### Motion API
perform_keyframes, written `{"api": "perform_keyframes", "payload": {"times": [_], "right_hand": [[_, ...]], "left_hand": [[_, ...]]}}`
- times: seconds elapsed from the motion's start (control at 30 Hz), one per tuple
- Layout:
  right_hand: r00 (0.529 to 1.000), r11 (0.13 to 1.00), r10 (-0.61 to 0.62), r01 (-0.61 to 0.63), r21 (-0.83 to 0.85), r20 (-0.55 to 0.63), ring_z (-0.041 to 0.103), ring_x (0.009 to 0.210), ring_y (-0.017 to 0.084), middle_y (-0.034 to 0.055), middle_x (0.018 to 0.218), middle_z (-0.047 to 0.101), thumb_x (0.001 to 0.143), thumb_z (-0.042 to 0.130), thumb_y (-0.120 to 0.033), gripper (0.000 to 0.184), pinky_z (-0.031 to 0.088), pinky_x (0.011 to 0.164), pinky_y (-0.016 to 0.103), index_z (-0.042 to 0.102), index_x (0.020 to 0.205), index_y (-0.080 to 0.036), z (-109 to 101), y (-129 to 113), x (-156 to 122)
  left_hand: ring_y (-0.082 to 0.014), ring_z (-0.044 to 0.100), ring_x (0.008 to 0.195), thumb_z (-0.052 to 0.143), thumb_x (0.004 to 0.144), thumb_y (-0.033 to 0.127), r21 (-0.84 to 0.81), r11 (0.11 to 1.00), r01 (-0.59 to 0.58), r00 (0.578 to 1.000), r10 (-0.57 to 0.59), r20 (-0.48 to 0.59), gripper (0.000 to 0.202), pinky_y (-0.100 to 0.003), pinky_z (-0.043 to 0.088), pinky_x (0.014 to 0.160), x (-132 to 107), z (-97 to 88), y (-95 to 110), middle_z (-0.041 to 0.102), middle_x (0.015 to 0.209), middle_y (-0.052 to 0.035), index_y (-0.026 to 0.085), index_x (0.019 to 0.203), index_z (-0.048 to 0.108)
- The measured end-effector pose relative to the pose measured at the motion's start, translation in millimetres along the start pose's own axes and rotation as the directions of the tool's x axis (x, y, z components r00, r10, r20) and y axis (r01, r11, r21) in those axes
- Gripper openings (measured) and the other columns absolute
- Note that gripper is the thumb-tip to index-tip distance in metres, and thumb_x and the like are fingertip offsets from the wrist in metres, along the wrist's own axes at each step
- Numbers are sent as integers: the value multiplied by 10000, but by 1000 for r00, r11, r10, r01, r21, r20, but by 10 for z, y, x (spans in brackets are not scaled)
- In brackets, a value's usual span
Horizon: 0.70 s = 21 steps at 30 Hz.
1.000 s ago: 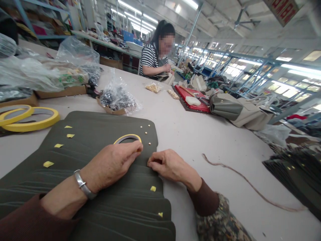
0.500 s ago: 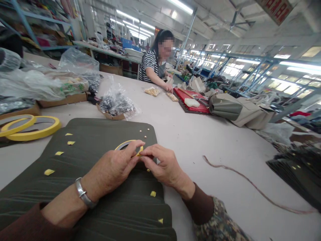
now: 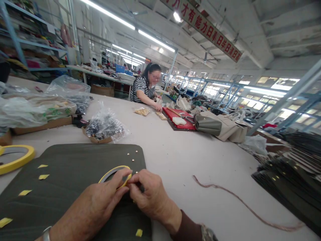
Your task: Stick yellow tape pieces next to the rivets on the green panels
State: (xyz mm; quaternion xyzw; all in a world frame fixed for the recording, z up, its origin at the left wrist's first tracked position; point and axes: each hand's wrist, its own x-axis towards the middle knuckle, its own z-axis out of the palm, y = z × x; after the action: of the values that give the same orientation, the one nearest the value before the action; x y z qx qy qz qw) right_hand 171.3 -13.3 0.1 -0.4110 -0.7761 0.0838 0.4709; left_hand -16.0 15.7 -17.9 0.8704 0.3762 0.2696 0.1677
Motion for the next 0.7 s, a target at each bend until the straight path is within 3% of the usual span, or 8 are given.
{"api": "perform_keyframes", "payload": {"times": [0.23, 0.3, 0.37, 0.43, 0.53, 0.63, 0.7], "right_hand": [[997, 993, -14, 4, -115, -81, 565, 569, 126, 23, 637, 632, 797, 531, -117, 158, 419, 558, 232, 676, 748, -154, 55, 45, -43], [996, 995, 42, -49, -88, -82, 576, 573, 128, 26, 641, 643, 778, 548, -126, 148, 425, 562, 236, 689, 745, -152, 51, 15, -37], [979, 981, 193, -193, 0, -71, 578, 559, 125, 19, 624, 646, 756, 574, -144, 125, 432, 552, 233, 692, 716, -155, 47, -36, -6], [904, 894, 427, -421, 157, -10, 567, 511, 116, -1, 572, 630, 740, 596, -174, 107, 433, 509, 220, 685, 685, -158, 45, -78, 48], [721, 648, 684, -670, 362, 109, 542, 427, 99, -32, 506, 600, 706, 614, -199, 77, 428, 428, 196, 671, 679, -156, 38, -42, 144], [578, 463, 801, -763, 452, 155, 524, 394, 85, -44, 476, 583, 670, 647, -195, 49, 457, 404, 189, 650, 653, -149, -5, 127, 206], [531, 382, 811, -800, 464, 247, 535, 402, 82, -29, 492, 608, 670, 683, -204, 69, 475, 409, 187, 665, 671, -137, -46, 258, 214]], "left_hand": [[-147, 683, 704, 369, 966, 337, 40, 997, 68, 998, -69, 15, 242, -221, 494, 628, 75, -115, 167, 724, 867, 7, 263, 972, 600], [-151, 657, 670, 339, 971, 331, 60, 995, 80, 996, -83, 36, 271, -240, 463, 599, 100, -151, 218, 693, 794, 6, 243, 903, 586], [-156, 629, 639, 317, 972, 321, 97, 991, 92, 994, -97, 43, 294, -257, 431, 577, 118, -169, 256, 656, 738, 6, 230, 845, 566], [-158, 612, 630, 309, 971, 309, 133, 986, 105, 994, -107, 15, 302, -265, 415, 579, 119, -169, 287, 631, 717, 5, 222, 825, 559], [-146, 599, 626, 314, 973, 291, 143, 987, 72, 997, -65, -51, 297, -263, 404, 590, 90, -154, 328, 621, 711, 12, 219, 827, 564], [-137, 605, 653, 322, 987, 287, 167, 985, 35, 997, -23, -77, 285, -259, 397, 595, 72, -147, 340, 650, 761, 16, 222, 863, 571], [-148, 621, 706, 337, 993, 291, 231, 970, 83, 997, -78, -29, 264, -263, 400, 603, 91, -154, 322, 670, 824, 4, 223, 905, 577]]}}
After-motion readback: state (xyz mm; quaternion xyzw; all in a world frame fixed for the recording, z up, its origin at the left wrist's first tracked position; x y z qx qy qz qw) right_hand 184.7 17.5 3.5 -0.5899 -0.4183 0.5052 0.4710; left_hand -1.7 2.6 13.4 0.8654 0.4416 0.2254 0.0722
